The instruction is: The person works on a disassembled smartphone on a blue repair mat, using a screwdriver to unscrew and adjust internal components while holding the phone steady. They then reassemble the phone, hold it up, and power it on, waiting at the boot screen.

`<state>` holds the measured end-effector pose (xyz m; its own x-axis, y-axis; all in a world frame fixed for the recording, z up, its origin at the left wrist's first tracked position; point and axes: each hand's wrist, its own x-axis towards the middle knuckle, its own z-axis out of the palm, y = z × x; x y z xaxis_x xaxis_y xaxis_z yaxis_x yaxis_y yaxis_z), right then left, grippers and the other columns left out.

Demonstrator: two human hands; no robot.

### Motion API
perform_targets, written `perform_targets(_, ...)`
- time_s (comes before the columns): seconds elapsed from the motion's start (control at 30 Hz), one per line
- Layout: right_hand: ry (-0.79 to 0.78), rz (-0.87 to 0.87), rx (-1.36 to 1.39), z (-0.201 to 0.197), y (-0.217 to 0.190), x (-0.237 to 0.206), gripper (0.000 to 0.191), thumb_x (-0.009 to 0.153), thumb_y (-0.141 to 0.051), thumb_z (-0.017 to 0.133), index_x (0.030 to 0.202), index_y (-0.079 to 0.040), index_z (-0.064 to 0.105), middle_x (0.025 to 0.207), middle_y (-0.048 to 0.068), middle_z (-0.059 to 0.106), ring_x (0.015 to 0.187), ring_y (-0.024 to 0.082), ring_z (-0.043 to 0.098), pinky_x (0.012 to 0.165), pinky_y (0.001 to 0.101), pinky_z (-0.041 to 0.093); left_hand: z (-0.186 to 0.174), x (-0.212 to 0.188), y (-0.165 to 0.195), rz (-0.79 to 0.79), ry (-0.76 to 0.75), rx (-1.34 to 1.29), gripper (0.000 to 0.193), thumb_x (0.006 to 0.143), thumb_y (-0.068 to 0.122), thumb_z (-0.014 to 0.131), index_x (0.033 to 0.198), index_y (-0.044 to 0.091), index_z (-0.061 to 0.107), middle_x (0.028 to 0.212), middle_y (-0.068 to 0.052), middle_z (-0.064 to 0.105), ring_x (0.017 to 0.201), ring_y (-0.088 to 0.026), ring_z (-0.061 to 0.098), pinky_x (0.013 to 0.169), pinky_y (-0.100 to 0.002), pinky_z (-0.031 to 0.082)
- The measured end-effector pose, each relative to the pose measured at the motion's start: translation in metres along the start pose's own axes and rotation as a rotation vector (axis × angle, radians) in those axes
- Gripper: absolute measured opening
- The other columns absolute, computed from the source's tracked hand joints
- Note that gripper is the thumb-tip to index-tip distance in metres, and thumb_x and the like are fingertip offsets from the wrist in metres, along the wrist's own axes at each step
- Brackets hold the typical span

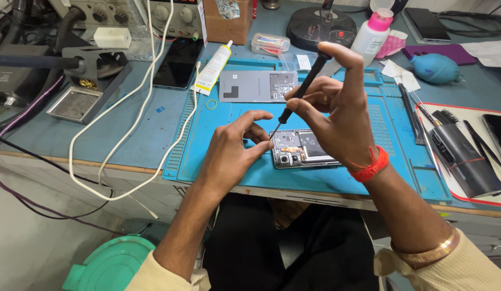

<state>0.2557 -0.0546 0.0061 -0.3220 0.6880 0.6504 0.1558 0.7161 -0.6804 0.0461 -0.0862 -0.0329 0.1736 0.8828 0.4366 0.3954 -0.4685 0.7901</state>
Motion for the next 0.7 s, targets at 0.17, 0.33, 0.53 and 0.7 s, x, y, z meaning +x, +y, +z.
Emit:
perform_targets(0.17,-0.009,-0.018,-0.042,0.002,0.001,-0.002,0.076,0.102,0.007,0.075,0.156,-0.010,0.023,0.107,0.017,0.075,0.100,0.020,0.077,0.088,0.0326,0.067,-0.001,0.000,0.003,-0.070,0.005,-0.041,0.044,0.081,0.008,0.080,0.122,0.012,0.068,0.083,-0.003,0.080,0.080,-0.013,0.079,0.066,-0.032,0.055)
perform_targets(0.33,-0.047,-0.008,0.059,0.000,-0.004,-0.003,0.076,0.104,0.008,0.070,0.158,-0.010,0.020,0.114,0.020,0.072,0.105,0.023,0.076,0.094,0.0351,0.067,0.000,-0.005,0.010,-0.060,0.044,-0.087,0.044,0.080,0.009,0.082,0.122,0.012,0.069,0.083,-0.003,0.080,0.080,-0.011,0.078,0.067,-0.029,0.053)
perform_targets(0.53,-0.161,0.007,0.074,-0.009,-0.014,-0.010,0.072,0.103,0.010,0.064,0.156,-0.011,0.020,0.118,0.020,0.071,0.109,0.026,0.078,0.092,0.0366,0.067,0.005,-0.019,0.019,-0.062,0.022,-0.056,0.046,0.082,0.009,0.080,0.125,0.014,0.067,0.085,-0.003,0.080,0.084,-0.015,0.077,0.088,-0.034,0.053)
perform_targets(0.7,-0.196,-0.069,-0.102,-0.008,-0.017,-0.021,0.070,0.099,0.007,0.070,0.152,-0.011,0.027,0.116,0.017,0.072,0.107,0.025,0.078,0.091,0.0363,0.067,0.010,-0.039,0.022,0.089,-0.022,0.103,0.051,0.088,0.005,0.070,0.137,0.011,0.058,0.097,-0.004,0.081,0.100,-0.024,0.074,0.113,-0.046,0.036)
